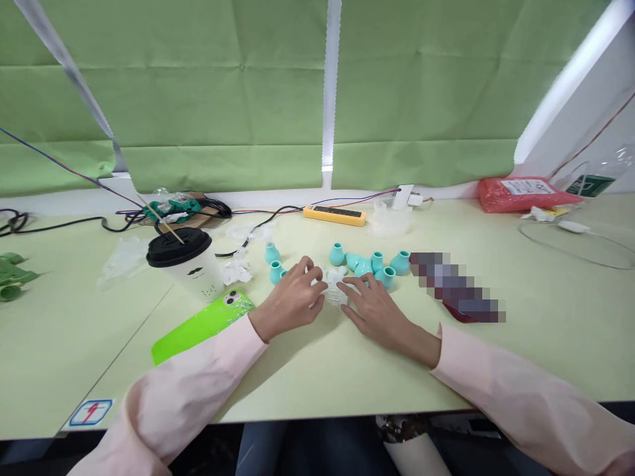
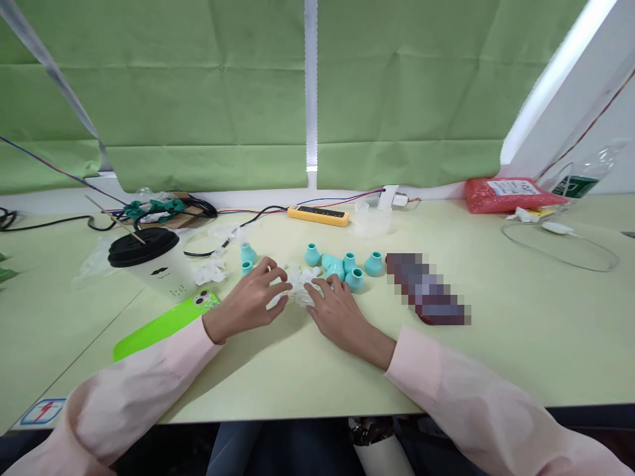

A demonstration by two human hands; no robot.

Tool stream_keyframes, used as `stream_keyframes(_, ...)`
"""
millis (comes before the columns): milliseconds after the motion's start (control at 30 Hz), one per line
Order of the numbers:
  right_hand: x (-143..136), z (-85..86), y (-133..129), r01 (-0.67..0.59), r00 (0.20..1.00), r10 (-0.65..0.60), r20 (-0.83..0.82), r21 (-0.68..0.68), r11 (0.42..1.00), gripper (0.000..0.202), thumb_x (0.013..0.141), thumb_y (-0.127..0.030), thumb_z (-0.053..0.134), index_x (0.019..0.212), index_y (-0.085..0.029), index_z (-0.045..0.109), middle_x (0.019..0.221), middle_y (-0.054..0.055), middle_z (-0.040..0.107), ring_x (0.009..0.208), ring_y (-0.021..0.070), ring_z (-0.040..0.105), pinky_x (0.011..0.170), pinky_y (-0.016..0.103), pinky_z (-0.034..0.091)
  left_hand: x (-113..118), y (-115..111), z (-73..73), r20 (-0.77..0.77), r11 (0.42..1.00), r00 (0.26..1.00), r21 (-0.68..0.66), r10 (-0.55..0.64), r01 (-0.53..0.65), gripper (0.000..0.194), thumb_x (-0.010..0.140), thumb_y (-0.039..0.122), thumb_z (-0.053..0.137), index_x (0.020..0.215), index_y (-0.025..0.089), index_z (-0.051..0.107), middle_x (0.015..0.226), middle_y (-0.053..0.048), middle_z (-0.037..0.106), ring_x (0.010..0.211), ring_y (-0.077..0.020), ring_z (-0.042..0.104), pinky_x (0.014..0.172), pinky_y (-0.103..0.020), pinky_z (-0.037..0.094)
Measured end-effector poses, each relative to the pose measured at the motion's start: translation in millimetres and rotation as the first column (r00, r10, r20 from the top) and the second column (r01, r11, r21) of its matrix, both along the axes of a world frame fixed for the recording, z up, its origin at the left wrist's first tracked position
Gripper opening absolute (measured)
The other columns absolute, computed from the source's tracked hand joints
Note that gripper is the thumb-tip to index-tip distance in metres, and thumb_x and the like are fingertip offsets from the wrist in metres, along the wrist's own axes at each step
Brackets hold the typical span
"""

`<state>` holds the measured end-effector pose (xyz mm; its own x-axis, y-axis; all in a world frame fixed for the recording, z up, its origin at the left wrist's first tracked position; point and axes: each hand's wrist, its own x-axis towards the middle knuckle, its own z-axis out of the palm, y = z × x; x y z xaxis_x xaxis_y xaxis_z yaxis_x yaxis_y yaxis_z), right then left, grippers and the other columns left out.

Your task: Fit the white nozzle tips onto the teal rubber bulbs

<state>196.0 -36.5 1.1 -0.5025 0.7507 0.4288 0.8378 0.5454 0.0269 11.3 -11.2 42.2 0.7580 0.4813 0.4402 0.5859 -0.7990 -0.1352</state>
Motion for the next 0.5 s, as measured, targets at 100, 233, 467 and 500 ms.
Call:
stream_keyframes(100,-3,-2.8,0,0.054,0.991,-0.056,0.118,0.021,0.998,0.036,0.082,-0.022,0.035,0.117,-0.019,0.040,0.110,0.012,0.047,0.090,0.0278,0.039,0.068,0.042,0.033,2,-2,-7.4,-0.126,0.997,0.991,-0.059,0.040,-0.048,0.015,0.071,0.019,0.048,0.077,0.013,0.060,0.087,-0.011,0.048,0.088,-0.0231,0.037,0.069,-0.035,0.038)
stream_keyframes(233,-7,-3.8,-1,0.084,0.986,-0.083,0.145,0.004,0.996,0.028,0.082,-0.024,0.036,0.107,-0.025,0.049,0.105,0.010,0.048,0.088,0.0263,0.039,0.066,0.041,0.031,-4,-3,-2.2,-0.217,0.990,0.976,-0.133,0.023,-0.053,0.010,0.067,0.018,0.051,0.067,0.013,0.060,0.080,-0.009,0.046,0.083,-0.0215,0.038,0.065,-0.033,0.037)
stream_keyframes(467,-6,1.9,-2,-0.015,0.999,0.016,0.044,-0.028,0.999,0.024,0.083,-0.027,0.038,0.097,-0.018,0.055,0.093,0.010,0.054,0.087,0.0244,0.043,0.066,0.038,0.031,-18,-6,9.1,-0.225,0.969,0.974,-0.247,-0.032,-0.025,0.014,0.063,0.011,0.057,0.071,0.021,0.062,0.080,-0.005,0.044,0.081,-0.0183,0.038,0.066,-0.030,0.033)
stream_keyframes(500,-5,1.5,-3,-0.047,0.999,0.047,0.012,-0.034,0.998,0.025,0.083,-0.027,0.037,0.098,-0.017,0.054,0.091,0.010,0.055,0.087,0.0239,0.044,0.067,0.038,0.031,-18,-6,8.1,-0.228,0.968,0.973,-0.248,-0.025,-0.034,0.011,0.064,0.012,0.057,0.068,0.020,0.063,0.079,-0.005,0.044,0.081,-0.0185,0.038,0.066,-0.030,0.032)
